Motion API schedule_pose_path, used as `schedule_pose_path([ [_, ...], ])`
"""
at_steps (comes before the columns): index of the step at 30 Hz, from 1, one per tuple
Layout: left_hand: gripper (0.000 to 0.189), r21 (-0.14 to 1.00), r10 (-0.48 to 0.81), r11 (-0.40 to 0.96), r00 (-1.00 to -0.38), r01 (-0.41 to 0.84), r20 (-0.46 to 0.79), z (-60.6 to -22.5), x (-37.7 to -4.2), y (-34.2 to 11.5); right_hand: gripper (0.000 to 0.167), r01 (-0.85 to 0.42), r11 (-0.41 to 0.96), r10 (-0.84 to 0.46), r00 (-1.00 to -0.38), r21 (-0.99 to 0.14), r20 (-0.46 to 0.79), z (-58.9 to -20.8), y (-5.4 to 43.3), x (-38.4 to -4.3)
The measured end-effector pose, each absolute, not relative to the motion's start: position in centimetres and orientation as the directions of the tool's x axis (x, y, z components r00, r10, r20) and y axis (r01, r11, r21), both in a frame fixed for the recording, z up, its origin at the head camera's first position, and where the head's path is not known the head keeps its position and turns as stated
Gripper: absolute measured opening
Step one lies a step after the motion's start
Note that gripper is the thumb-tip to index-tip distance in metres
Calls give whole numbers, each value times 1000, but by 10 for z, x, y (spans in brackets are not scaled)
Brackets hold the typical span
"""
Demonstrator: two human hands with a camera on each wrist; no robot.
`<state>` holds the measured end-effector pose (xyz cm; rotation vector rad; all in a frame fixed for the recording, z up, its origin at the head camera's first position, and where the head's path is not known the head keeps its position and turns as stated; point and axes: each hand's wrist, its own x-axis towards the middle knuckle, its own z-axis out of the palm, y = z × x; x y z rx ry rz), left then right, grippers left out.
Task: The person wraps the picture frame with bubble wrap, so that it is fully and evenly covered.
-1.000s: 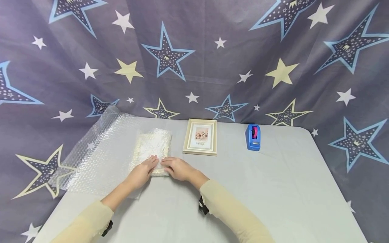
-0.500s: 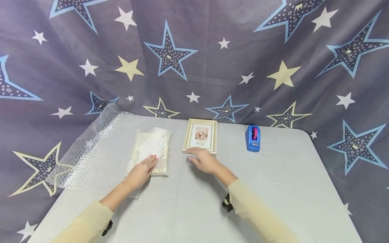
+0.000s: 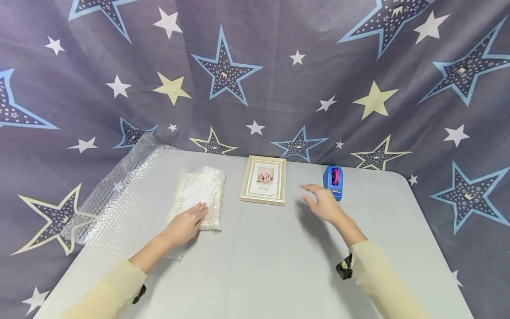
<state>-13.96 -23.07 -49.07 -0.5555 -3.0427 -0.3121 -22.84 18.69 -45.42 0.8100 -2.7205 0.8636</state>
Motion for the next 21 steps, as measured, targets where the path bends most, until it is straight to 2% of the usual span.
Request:
schedule_pose_path([
  [10, 45, 81, 478, 875, -879, 477, 13, -488, -144, -242, 34, -443, 741, -347, -896, -505, 277, -455, 246, -225],
  [16, 47, 70, 500, 864, -866, 498, -11, -486, -146, -245, 31, -393, 742, -283, -918, -544, 278, -453, 270, -226],
  [21, 47, 60, 515, 856, -857, 514, -14, -484, -146, -243, 30, -302, 761, -181, -949, -574, 259, -453, 287, -230],
])
